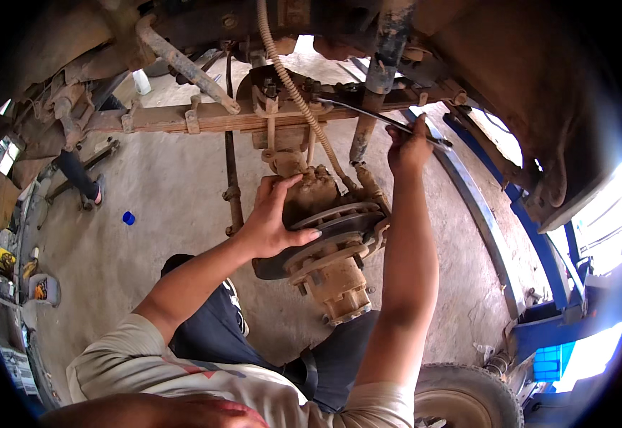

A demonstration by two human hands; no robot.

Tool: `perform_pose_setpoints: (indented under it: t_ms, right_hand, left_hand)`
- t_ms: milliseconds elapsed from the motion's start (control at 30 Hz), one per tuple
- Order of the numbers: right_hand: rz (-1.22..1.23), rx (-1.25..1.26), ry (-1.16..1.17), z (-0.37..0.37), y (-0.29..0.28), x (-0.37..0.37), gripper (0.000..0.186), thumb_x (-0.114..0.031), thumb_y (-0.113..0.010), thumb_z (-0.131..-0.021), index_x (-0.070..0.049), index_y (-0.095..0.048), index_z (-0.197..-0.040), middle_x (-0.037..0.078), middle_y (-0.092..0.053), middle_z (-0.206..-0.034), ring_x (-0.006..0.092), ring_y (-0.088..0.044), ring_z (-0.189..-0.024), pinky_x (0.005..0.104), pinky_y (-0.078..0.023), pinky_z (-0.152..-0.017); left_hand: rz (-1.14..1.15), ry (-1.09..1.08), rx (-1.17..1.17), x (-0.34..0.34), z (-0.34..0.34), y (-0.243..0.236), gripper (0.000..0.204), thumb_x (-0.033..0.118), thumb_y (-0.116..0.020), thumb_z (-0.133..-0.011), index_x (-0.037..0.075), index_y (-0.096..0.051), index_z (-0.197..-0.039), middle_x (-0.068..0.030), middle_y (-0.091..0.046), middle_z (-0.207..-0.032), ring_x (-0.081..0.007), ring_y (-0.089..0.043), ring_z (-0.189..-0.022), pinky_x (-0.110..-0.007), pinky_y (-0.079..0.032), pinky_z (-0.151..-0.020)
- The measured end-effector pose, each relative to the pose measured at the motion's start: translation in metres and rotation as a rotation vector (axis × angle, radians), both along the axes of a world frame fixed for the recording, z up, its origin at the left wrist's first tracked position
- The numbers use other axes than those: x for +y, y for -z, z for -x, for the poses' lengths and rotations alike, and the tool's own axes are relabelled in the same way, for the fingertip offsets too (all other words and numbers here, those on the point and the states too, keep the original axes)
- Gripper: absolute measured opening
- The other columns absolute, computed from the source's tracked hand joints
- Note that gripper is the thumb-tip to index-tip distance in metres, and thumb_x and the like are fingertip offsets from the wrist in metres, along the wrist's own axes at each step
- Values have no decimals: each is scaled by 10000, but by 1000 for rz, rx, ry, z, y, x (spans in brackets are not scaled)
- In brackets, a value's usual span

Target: The person uses a wrench to loosen and tighten bolts on a vehicle's brake and suspension assembly. They repeatedly adjust the tool and reposition their hands to access different fasteners on the caliper and surrounding components.

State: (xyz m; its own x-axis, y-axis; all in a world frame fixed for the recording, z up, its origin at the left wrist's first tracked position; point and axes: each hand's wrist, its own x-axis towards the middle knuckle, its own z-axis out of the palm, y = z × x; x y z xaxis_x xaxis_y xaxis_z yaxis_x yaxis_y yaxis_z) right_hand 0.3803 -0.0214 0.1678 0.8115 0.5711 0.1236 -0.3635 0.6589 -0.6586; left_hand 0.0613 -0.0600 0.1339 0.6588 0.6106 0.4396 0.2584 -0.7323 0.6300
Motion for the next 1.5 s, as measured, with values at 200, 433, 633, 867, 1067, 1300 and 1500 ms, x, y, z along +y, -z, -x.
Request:
perform_pose_setpoints:
  t_ms: [200, 433, 633, 867, 1067, 1300, 1500]
  right_hand:
    - [-131, 264, 248, 4, -9, -103, 236, -340, -591, -922, -135, -505, -840, 36, -563, -673, 197, -471, -468, 273, -362, -446]
    - [500, -736, 987, -95, 91, -266, 391, -418, -538, -951, -102, -514, -722, 37, -489, -595, 129, -425, -473, 259, -340, -437]
    - [1208, -1215, 807, -110, 241, -302, 307, -255, -509, -938, 26, -585, -838, 239, -600, -783, 399, -580, -725, 485, -470, -665]
    - [1922, -1386, -118, -145, 462, -332, 168, -133, -524, -807, -21, -649, -807, 196, -674, -836, 360, -662, -792, 474, -517, -659]
    - [2162, -1009, -348, -94, 463, -327, 575, -351, -614, -808, 17, -540, -1244, 253, -478, -1342, 404, -410, -1291, 469, -342, -1070]
    - [714, -951, 591, -81, 95, -170, 362, -182, -581, -931, 48, -501, -1199, 187, -643, -1027, 245, -638, -898, 332, -517, -755]
    - [265, -1270, 296, 14, -82, 8, 924, -403, -795, -753, 98, -280, -1335, 241, -519, -1244, 287, -530, -1145, 335, -410, -962]
  left_hand:
    - [54, -24, 29, -1, -2, 0, 989, 468, -777, -687, 58, -254, -1420, -218, -308, -1265, -387, -353, -1212, -447, -311, -1057]
    - [41, -13, 19, -4, -6, -2, 965, 466, -764, -695, 75, -268, -1424, -213, -324, -1254, -379, -379, -1201, -446, -319, -1051]
    - [59, -6, -7, -5, -2, -6, 923, 440, -760, -687, 75, -319, -1411, -198, -333, -1262, -352, -369, -1221, -434, -304, -1058]
    - [51, -22, 5, -4, 3, -3, 952, 491, -772, -700, 46, -303, -1398, -209, -326, -1248, -378, -356, -1205, -443, -300, -1060]
    - [18, -26, 10, -5, -2, 2, 969, 553, -753, -695, 58, -310, -1400, -209, -336, -1219, -389, -358, -1195, -477, -307, -1038]
    - [50, -14, 14, -8, -5, 2, 999, 587, -729, -703, 51, -274, -1412, -220, -325, -1234, -405, -346, -1200, -491, -285, -1047]
    - [15, -18, 2, -5, -3, 1, 994, 532, -769, -689, 54, -274, -1406, -220, -333, -1217, -399, -344, -1190, -471, -301, -1037]
